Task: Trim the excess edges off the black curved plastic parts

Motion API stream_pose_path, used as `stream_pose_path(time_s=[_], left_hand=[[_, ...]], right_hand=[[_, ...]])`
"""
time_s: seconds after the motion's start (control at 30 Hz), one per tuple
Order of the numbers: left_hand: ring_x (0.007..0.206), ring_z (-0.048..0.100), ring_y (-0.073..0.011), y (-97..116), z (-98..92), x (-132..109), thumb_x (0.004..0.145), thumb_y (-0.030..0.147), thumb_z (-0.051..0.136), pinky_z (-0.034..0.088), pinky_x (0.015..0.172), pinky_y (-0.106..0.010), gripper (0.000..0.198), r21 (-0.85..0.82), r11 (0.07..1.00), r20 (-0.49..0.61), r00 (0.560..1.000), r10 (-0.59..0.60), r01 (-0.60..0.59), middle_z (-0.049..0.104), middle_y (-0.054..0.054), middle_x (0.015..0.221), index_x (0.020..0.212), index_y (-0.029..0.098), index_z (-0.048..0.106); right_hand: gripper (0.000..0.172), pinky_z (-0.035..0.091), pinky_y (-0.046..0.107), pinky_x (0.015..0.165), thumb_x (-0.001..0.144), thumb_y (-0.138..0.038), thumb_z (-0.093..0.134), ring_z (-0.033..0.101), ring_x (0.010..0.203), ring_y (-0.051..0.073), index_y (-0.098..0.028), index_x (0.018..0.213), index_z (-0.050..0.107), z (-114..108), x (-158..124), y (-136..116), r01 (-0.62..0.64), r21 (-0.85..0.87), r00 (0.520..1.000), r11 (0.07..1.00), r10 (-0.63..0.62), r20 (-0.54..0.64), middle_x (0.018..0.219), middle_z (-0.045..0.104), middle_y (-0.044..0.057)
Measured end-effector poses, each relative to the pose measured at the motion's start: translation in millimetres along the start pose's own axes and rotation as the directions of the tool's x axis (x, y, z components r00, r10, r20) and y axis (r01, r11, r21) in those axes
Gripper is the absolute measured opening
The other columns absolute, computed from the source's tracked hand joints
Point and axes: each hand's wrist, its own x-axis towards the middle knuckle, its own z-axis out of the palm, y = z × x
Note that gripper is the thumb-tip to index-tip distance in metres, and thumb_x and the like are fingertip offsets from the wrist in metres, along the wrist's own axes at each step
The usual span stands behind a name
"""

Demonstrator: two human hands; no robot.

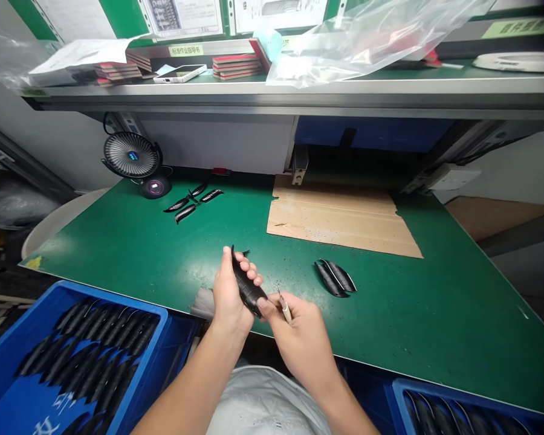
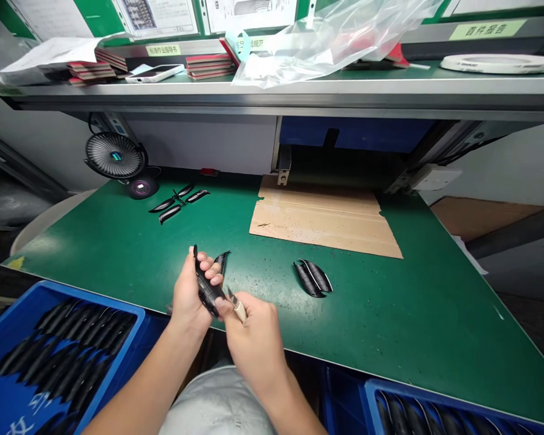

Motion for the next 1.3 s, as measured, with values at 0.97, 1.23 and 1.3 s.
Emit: stream_pose_path(time_s=[0.97, 1.23, 1.3], left_hand=[[0.13, 0.035, -0.0353, 21, -85.5, 139, 0.083, 0.033, 0.058, 0.021, 0.112, -0.052, 0.031, 0.967, -0.112, 0.254, 0.828, 0.5, -0.229, 0.056, -0.018, 0.12, 0.108, 0.016, 0.065], [0.1, 0.061, -0.0281, -18, -63.2, 55, 0.087, 0.056, 0.053, 0.052, 0.083, -0.042, 0.046, 0.883, 0.468, 0.075, 0.996, -0.053, -0.041, 0.063, -0.016, 0.106, 0.102, 0.015, 0.065], [0.08, 0.065, -0.0245, -30, -53.4, 35, 0.082, 0.064, 0.056, 0.053, 0.064, -0.034, 0.056, 0.812, 0.535, -0.002, 0.918, -0.397, 0.233, 0.066, -0.017, 0.092, 0.094, 0.011, 0.067]], right_hand=[[0.025, 0.038, 0.028, 0.054, 0.092, -0.025, 0.049, 0.062, 0.078, 0.02, -0.018, 0.111, 0.064, -80, 24, 155, -0.249, -0.644, 0.921, 0.724, -0.03, -0.389, 0.114, 0.063, 0.011], [0.048, 0.048, 0.025, 0.071, 0.073, 0.006, 0.045, 0.065, 0.086, 0.016, -0.024, 0.102, 0.068, -75, 10, 95, 0.147, -0.522, 0.989, 0.84, -0.14, 0.054, 0.1, 0.069, 0.001], [0.052, 0.048, 0.025, 0.077, 0.072, 0.007, 0.042, 0.063, 0.093, 0.015, -0.025, 0.104, 0.068, -72, 0, 71, 0.357, -0.4, 0.928, 0.844, -0.271, 0.257, 0.103, 0.069, 0.0]])
